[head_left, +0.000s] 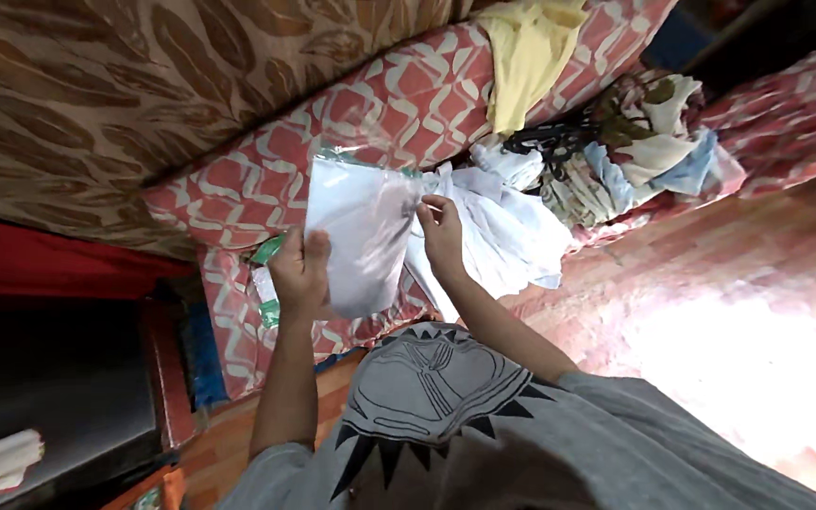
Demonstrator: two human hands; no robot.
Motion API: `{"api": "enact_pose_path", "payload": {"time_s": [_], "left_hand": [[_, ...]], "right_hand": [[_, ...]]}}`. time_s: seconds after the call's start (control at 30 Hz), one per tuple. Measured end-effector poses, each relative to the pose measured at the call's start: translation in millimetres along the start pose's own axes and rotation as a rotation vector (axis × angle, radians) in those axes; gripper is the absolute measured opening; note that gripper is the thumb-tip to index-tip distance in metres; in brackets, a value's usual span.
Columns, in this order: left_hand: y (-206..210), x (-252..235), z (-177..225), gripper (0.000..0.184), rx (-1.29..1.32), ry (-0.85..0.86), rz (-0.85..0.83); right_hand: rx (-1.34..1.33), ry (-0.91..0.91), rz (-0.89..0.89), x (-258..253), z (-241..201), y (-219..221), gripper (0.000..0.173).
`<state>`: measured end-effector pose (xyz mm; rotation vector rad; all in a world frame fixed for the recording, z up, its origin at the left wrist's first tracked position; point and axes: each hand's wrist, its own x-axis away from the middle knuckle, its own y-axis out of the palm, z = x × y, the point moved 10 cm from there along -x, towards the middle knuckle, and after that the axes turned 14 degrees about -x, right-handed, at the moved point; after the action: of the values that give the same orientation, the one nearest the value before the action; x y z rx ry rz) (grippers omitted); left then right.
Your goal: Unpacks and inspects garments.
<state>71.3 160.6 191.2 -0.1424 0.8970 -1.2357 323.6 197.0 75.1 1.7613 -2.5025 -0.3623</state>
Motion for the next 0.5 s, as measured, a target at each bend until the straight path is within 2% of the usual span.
{"api": "enact_pose_path", "payload": {"time_s": [0.17,0.37,0.43,0.5], "left_hand": [[4.6,13.3,8.8,0.036,0.057,0.016,-0.018],[-2.8,24.9,-5.5,0.036,0.015,-0.069,0.0],[-15.6,23.1,-19.2,0.04,-0.097,-0.088,-0.018],[-31.5,18.5,-37.6,0.044,-0.215,-0.083,-0.108]], "right_hand": [[-0.08,-0.008,0.05,-8.3,5.6,6.8,0.036],[-0.011,-0.035,-0.032,-10.0,7.2,13.9,0.021],[0.131,-0.15,-0.144,-16.3,-6.3,11.6,0.022],[0.361,-0.317,-0.371,-22.4,-28.7,9.1,0.022]]}}
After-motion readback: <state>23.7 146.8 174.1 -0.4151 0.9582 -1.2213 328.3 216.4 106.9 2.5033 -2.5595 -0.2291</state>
